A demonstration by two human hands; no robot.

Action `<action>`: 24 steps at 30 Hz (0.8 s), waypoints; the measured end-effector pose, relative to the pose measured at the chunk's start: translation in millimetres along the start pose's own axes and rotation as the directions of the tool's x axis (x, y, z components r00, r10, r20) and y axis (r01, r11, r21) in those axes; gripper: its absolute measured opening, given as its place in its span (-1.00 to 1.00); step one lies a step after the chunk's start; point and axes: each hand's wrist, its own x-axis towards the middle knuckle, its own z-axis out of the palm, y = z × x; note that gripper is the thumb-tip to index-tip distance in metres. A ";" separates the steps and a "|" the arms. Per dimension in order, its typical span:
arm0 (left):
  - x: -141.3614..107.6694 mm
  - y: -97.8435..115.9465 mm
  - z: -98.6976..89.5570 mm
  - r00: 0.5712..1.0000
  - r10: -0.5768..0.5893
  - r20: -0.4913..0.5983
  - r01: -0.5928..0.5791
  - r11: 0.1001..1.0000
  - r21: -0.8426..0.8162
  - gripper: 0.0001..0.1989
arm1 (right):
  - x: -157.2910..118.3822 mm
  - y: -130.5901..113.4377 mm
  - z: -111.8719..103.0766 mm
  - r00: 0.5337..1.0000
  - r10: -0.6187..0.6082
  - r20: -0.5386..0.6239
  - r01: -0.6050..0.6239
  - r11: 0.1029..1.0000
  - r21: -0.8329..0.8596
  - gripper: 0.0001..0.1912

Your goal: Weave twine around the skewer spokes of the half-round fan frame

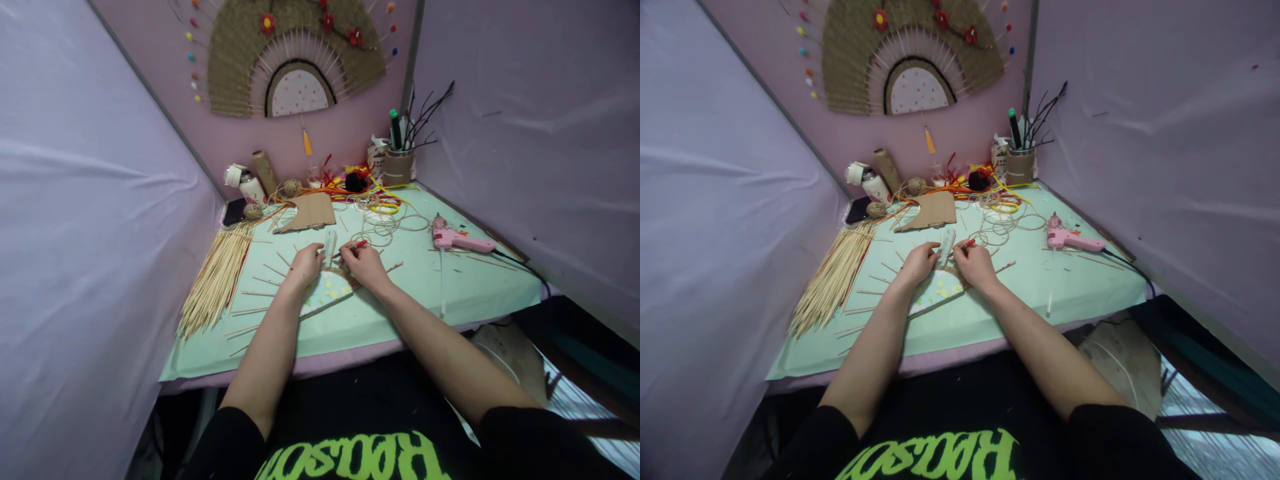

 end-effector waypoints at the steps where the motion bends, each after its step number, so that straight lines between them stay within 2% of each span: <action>1: 0.0 -0.2 0.2 1.000 0.002 -0.001 -0.002 1.000 -0.003 -0.60 | 0.1 0.0 0.0 1.000 -0.001 0.001 0.001 1.000 -0.001 -0.65; 13: -0.1 0.7 -0.9 1.000 -0.003 0.012 0.003 1.000 0.007 -0.59 | 0.6 0.7 0.1 1.000 0.015 0.012 -0.014 0.999 -0.046 -0.64; 24: -0.8 1.2 -1.2 1.000 0.003 0.003 -0.003 1.000 0.006 -0.60 | -0.4 -1.8 -1.1 1.000 0.015 0.014 -0.015 1.000 -0.002 -0.65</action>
